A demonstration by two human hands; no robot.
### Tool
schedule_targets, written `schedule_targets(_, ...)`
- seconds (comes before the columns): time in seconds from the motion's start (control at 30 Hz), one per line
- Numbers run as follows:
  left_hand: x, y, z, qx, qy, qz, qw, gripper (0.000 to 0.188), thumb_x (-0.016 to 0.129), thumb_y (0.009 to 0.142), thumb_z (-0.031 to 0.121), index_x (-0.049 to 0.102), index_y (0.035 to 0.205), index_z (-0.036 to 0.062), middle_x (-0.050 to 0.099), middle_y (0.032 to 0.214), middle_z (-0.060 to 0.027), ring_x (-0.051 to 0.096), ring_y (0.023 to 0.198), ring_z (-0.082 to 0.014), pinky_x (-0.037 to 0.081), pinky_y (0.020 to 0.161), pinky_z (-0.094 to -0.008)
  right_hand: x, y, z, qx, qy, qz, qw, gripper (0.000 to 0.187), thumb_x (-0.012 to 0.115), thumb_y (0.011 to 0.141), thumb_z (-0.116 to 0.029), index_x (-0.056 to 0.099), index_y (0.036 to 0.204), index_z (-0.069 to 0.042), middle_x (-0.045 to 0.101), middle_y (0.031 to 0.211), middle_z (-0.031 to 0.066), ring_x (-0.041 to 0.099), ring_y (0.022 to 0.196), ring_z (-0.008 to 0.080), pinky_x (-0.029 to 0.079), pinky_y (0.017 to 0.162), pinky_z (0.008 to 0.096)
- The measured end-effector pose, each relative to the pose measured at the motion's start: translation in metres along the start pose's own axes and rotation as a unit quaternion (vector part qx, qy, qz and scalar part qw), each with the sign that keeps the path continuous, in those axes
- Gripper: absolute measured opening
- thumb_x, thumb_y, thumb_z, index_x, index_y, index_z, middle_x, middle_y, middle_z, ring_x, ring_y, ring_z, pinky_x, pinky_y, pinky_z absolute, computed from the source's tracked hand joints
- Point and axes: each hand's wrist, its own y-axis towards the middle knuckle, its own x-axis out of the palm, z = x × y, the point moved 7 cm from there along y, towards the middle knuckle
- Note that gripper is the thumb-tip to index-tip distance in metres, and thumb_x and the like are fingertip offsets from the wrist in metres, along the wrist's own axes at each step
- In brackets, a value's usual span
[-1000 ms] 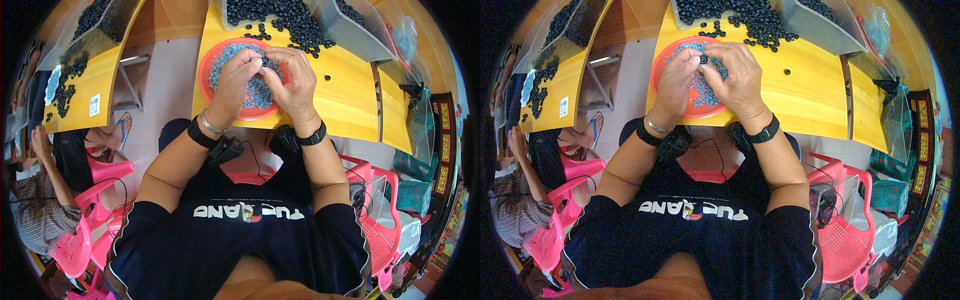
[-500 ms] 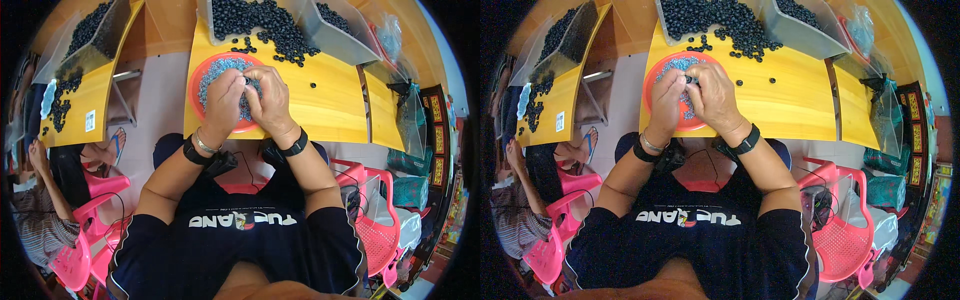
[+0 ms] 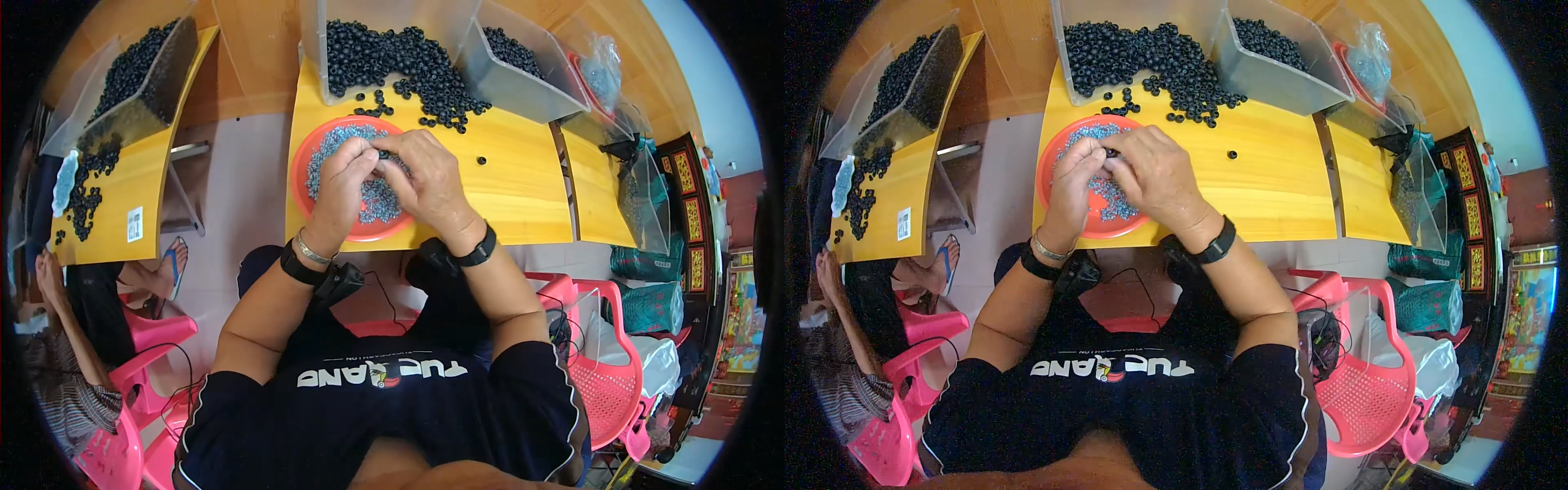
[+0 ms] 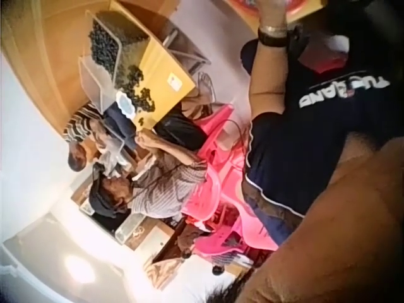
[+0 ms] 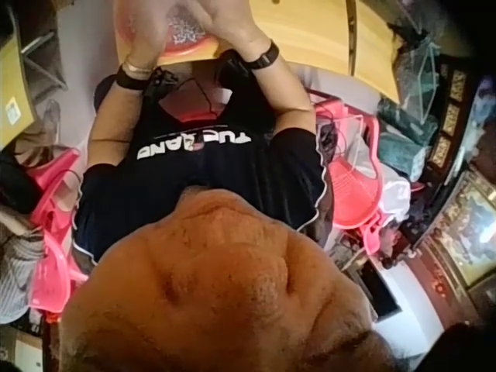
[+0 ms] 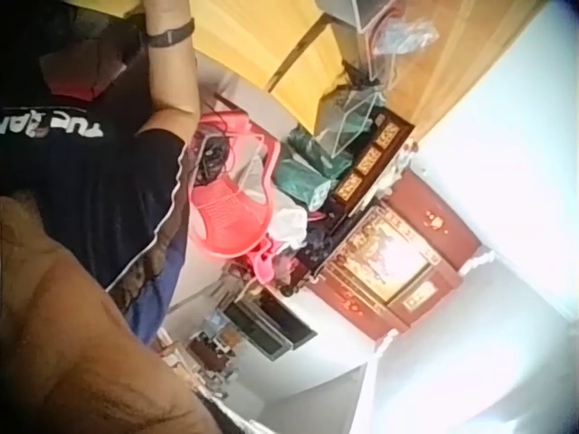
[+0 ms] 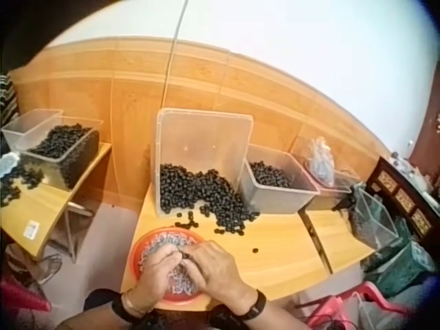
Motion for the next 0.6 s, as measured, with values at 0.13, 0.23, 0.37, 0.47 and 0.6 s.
schedule_targets(0.13,0.003,0.001,0.0,-0.032,0.015,-0.011,0.999,0.017,0.042,0.092,0.015,0.054,0.085,0.0053,0.058,0.082,-0.0026,0.054,0.081,-0.0108,0.042,0.076,-0.0265,-0.024,0.016,0.033,0.03,-0.007,-0.015,0.999,0.02,0.068,0.076,-0.008,0.062,0.095,-0.003,0.063,0.083,0.0104,0.06,0.075,0.0238,0.049,0.068,0.0315)
schedule_targets(0.23,0.002,0.001,0.0,-0.041,0.025,-0.009,0.999,0.016,0.043,0.092,0.016,0.054,0.084,0.0058,0.059,0.082,-0.0034,0.056,0.081,-0.012,0.042,0.076,-0.027,-0.05,0.027,0.065,0.154,0.098,-0.011,0.983,0.023,0.067,0.079,-0.003,0.062,0.102,0.0,0.065,0.088,0.0045,0.06,0.077,0.0108,0.048,0.071,0.0242)
schedule_targets(0.37,0.002,0.002,0.001,-0.042,0.026,-0.012,0.999,0.016,0.043,0.091,0.016,0.054,0.084,0.0056,0.059,0.082,-0.0035,0.056,0.08,-0.0121,0.042,0.076,-0.0269,-0.063,0.027,0.068,0.192,0.324,0.038,0.926,0.027,0.066,0.079,0.004,0.06,0.105,0.001,0.065,0.092,0.0061,0.062,0.084,0.0132,0.05,0.079,0.0259)
schedule_targets(0.47,0.001,0.002,0.001,-0.038,0.027,-0.005,0.999,0.017,0.043,0.091,0.016,0.054,0.084,0.0053,0.059,0.081,-0.0035,0.056,0.079,-0.0121,0.042,0.075,-0.027,-0.059,0.021,0.058,0.187,0.414,0.056,0.889,0.028,0.066,0.079,0.005,0.059,0.105,0.001,0.065,0.093,0.0086,0.063,0.087,0.0158,0.051,0.082,0.0281)
schedule_targets(0.6,0.002,0.002,0.001,-0.046,0.039,-0.008,0.998,0.017,0.044,0.091,0.016,0.055,0.083,0.0051,0.059,0.081,-0.0038,0.056,0.079,-0.0122,0.043,0.075,-0.0271,-0.049,0.015,0.054,0.2,0.449,0.058,0.869,0.03,0.065,0.08,0.003,0.057,0.109,0.0,0.066,0.099,0.0138,0.064,0.089,0.0183,0.051,0.083,0.0301)
